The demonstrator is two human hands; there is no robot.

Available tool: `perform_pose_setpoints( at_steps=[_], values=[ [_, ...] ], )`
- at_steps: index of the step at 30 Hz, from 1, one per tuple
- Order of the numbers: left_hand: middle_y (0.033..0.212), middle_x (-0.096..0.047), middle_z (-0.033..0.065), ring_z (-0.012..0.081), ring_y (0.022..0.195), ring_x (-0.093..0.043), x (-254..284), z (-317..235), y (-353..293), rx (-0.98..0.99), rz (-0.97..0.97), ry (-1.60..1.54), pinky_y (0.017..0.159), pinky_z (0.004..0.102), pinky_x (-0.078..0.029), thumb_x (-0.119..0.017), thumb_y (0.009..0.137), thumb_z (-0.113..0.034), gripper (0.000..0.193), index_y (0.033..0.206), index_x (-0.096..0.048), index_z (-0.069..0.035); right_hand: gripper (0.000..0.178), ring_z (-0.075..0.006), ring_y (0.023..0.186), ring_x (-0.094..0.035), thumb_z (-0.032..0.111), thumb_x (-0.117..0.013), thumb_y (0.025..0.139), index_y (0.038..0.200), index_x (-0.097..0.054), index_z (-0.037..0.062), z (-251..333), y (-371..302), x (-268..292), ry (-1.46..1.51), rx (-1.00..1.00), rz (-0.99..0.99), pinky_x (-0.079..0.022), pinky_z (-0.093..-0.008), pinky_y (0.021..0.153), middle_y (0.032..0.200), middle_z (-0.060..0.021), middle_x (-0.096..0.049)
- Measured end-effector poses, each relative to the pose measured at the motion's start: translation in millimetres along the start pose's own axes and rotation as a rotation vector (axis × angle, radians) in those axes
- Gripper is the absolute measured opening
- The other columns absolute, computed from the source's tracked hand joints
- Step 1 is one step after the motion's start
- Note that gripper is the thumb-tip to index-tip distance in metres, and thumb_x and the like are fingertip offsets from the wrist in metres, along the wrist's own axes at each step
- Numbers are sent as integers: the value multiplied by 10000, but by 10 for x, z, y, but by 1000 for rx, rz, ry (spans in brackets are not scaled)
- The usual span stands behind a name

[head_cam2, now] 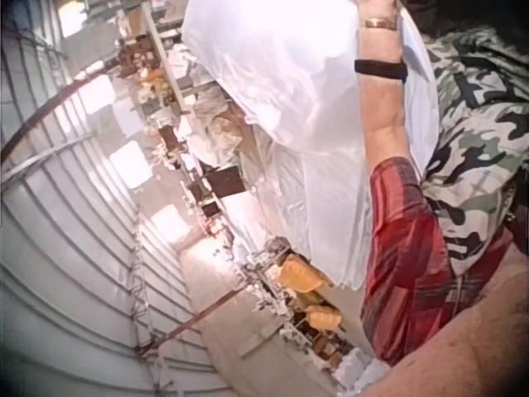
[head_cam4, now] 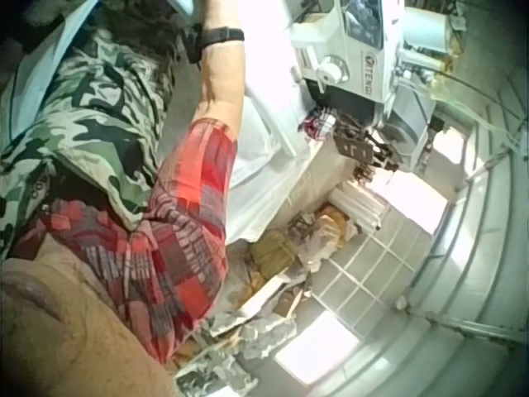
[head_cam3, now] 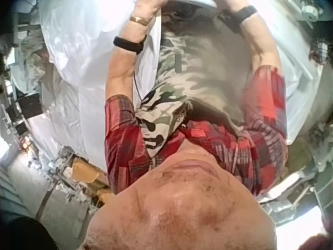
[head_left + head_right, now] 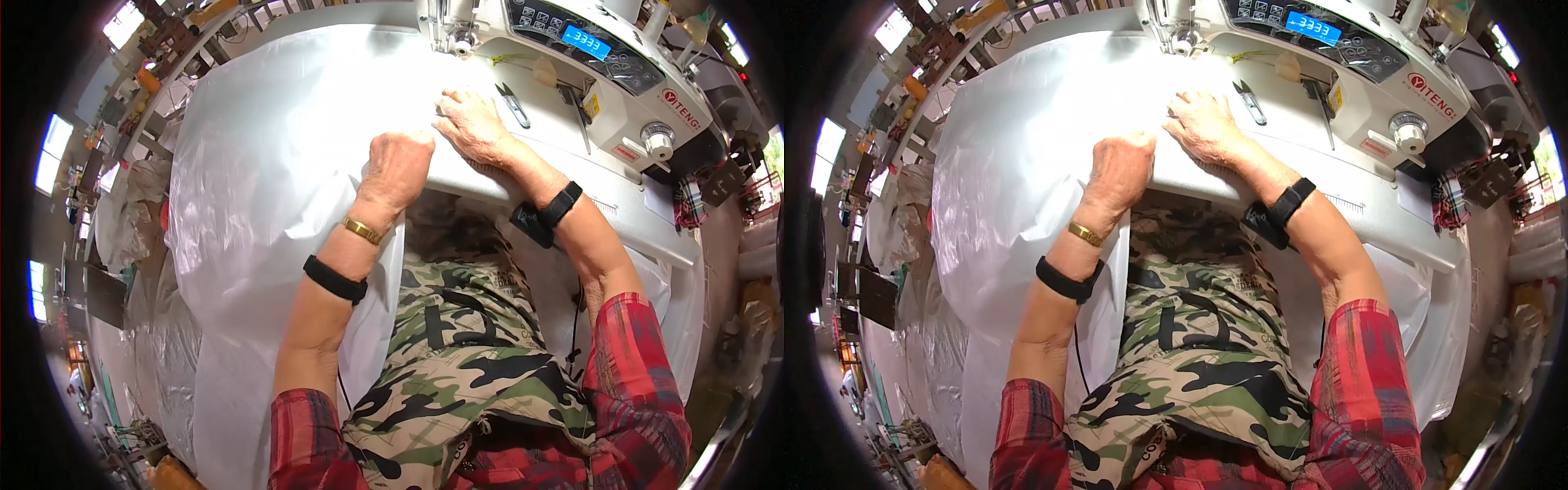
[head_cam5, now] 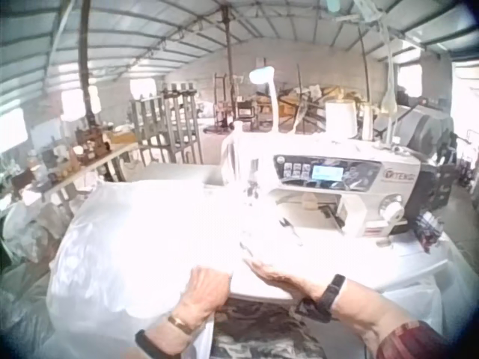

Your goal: Sewing large white plastic sheets together using an industrial sewing machine.

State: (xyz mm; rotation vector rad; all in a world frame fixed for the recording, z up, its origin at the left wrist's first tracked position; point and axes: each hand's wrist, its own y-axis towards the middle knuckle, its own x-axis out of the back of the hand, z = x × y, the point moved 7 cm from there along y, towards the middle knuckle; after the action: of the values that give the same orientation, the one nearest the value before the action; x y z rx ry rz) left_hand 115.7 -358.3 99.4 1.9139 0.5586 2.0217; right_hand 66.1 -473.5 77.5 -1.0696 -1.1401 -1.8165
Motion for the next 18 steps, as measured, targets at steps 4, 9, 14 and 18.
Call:
perform_pose_setpoints(
  at_steps=[4,9,14,18],
  values=[
    [752,-676,166,297,722,-696,-191,58,326,21,104,14,629,394,-552,-621,722,-29,82,774,-684,-38,353,-352,1215,-450,287,-538,922,1174,-581,44,-37,4,-53,-9,-27,43,-330,-478,1012,1310,-192,-509],
    [754,-677,178,330,774,-687,-311,305,669,103,-16,-158,679,435,-542,-624,749,-65,112,800,-724,-61,368,-331,1207,-450,268,-513,926,1220,-546,50,-29,10,-49,40,-50,-33,-319,-470,1013,1288,-180,-513],
    [821,-684,185,361,829,-671,-379,432,661,249,31,-258,763,454,-524,-649,807,-165,169,917,-728,-65,380,-333,1146,-491,290,-478,927,1191,-555,27,-114,5,-73,21,-77,-139,-344,-503,966,1170,-161,-568],
    [1178,-629,184,333,1082,-598,20,172,77,44,-60,-366,910,414,-479,-600,899,-225,358,1204,-605,-38,386,-335,1166,-488,299,-483,916,1170,-566,20,-164,1,-65,-27,-72,-108,-354,-512,959,1219,-182,-560]
  ],
)
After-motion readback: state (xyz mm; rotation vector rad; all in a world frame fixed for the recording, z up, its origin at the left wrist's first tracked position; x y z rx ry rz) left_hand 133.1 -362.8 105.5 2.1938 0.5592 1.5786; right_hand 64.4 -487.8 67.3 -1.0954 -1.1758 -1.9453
